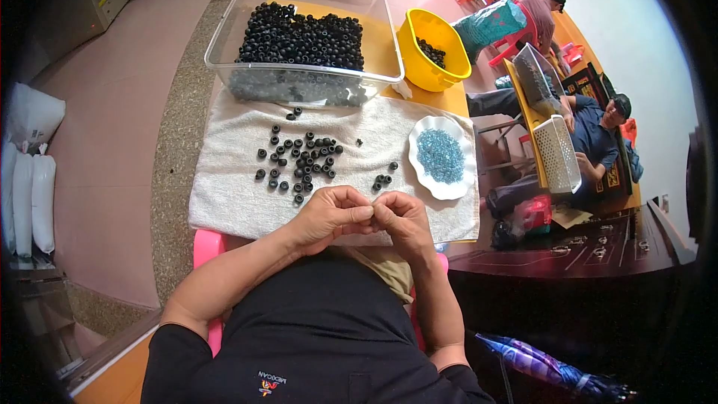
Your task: Inspecting and sorting small black beads from a container onto a workspace.
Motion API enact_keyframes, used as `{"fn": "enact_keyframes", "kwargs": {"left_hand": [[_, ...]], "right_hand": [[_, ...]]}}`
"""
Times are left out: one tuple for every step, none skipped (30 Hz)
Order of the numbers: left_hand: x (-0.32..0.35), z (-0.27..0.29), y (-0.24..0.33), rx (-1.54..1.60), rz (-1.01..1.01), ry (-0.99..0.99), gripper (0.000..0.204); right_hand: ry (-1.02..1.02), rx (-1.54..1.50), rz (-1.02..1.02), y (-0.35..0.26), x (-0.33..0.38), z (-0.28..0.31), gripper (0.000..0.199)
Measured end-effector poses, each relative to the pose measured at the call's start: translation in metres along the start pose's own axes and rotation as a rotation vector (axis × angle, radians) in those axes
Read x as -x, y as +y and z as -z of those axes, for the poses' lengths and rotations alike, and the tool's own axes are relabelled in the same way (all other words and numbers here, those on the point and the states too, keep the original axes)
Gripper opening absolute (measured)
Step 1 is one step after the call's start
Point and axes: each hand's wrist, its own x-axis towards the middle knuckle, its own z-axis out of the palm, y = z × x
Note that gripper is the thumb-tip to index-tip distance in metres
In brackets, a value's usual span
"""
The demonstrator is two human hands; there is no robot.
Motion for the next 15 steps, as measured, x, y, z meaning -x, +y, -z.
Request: {"fn": "enact_keyframes", "kwargs": {"left_hand": [[0.0, 0.0, 0.0, -0.003, 0.001, 0.0, 0.008], [0.001, 0.0, 0.001, -0.003, 0.001, 0.0, 0.008], [0.001, 0.0, 0.002, -0.008, 0.006, -0.001, 0.009], [0.001, 0.0, 0.003, -0.013, 0.011, -0.001, 0.009], [0.0, 0.001, 0.003, -0.013, 0.011, -0.002, 0.009], [-0.001, 0.002, 0.002, -0.005, -0.011, 0.006, 0.01], [-0.002, 0.002, 0.002, 0.003, -0.033, 0.014, 0.01], [-0.001, 0.002, 0.003, 0.003, -0.033, 0.015, 0.01], [-0.001, 0.001, 0.005, 0.011, -0.042, 0.039, 0.01], [-0.001, 0.001, 0.006, 0.019, -0.051, 0.064, 0.01], [-0.001, 0.001, 0.006, 0.02, -0.052, 0.064, 0.01], [-0.001, 0.0, 0.005, 0.033, -0.051, 0.084, 0.009], [-0.001, 0.001, 0.005, 0.047, -0.05, 0.103, 0.009], [-0.001, 0.002, 0.004, 0.046, -0.051, 0.104, 0.009], [-0.001, 0.003, 0.004, 0.041, -0.061, 0.12, 0.009]], "right_hand": [[-0.005, 0.007, -0.005, -0.001, 0.0, 0.0, 0.015], [-0.005, 0.008, -0.005, 0.0, 0.001, 0.0, 0.015], [0.013, 0.111, 0.053, 0.002, 0.001, 0.0, 0.014], [0.032, 0.215, 0.111, 0.003, 0.001, -0.001, 0.012], [0.032, 0.215, 0.112, 0.005, 0.002, -0.004, 0.012], [0.074, 0.427, 0.366, 0.007, 0.002, -0.008, 0.012], [0.115, 0.637, 0.622, 0.009, 0.002, -0.012, 0.014], [0.114, 0.636, 0.622, 0.008, 0.002, -0.014, 0.014], [0.124, 0.738, 0.686, 0.004, 0.003, -0.018, 0.016], [0.134, 0.84, 0.751, 0.0, 0.004, -0.022, 0.019], [0.106, 0.832, 0.702, -0.006, 0.003, -0.021, 0.016], [0.105, 0.831, 0.703, -0.015, 0.001, -0.019, 0.016], [0.053, 0.858, 0.633, -0.026, -0.002, -0.014, 0.013], [-0.001, 0.884, 0.563, -0.034, -0.008, -0.011, 0.011], [0.044, 0.966, 0.54, -0.038, -0.016, -0.01, 0.009]]}}
